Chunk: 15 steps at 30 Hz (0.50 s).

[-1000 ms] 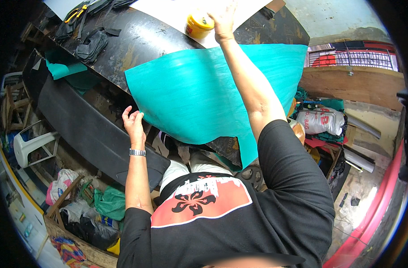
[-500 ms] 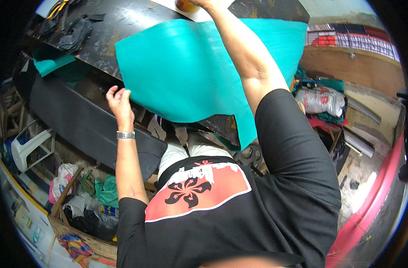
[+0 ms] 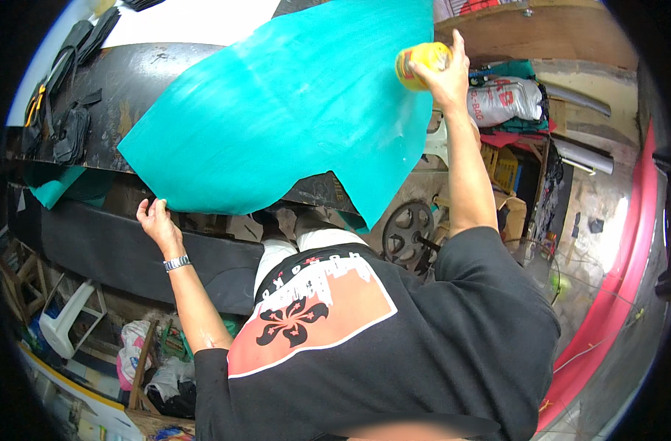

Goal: The person smooths a large green sheet on a workbench, then places several black cutout letters onto it one by one, pressing each into place. The person uses both hands to position and flatten the letters on the green surface.

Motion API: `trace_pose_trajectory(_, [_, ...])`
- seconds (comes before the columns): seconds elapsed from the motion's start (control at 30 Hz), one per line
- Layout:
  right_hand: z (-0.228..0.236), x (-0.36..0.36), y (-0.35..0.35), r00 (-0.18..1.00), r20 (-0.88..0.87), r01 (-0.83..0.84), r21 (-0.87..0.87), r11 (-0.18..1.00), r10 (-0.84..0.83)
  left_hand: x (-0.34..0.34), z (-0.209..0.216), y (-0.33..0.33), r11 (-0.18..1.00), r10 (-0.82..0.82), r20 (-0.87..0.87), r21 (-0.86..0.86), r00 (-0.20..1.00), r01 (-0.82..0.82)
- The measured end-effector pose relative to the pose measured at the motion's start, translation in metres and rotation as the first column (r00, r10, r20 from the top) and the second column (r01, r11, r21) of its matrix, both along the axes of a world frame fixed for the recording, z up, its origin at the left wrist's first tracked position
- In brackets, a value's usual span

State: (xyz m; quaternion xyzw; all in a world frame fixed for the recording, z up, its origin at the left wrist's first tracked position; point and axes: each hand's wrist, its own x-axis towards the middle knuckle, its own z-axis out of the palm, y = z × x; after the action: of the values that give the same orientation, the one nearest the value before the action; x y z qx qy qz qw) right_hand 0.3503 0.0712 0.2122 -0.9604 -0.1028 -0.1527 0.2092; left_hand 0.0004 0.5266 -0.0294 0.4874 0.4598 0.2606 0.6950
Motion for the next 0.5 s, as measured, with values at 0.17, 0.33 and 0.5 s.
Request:
trace_pose_trajectory(0.17, [-0.029,-0.09,-0.046,0.994,-0.03,-0.108,-0.01,0.994,0.107,0.005,0.002,0.013,0.999,-0.042,-0.004,0.011,0.999,0.042])
trace_pose_trajectory(0.33, [-0.061,-0.183,-0.019,0.925,-0.339,-0.207,-0.071,0.976,0.172,0.011,0.007,0.019,0.995,-0.064,-0.004,0.074,0.998,0.064])
trace_pose_trajectory(0.5, [-0.069,-0.191,-0.032,0.899,-0.381,-0.274,-0.107,0.956,0.215,0.013,0.006,0.013,0.999,-0.03,-0.083,0.024,0.996,0.032])
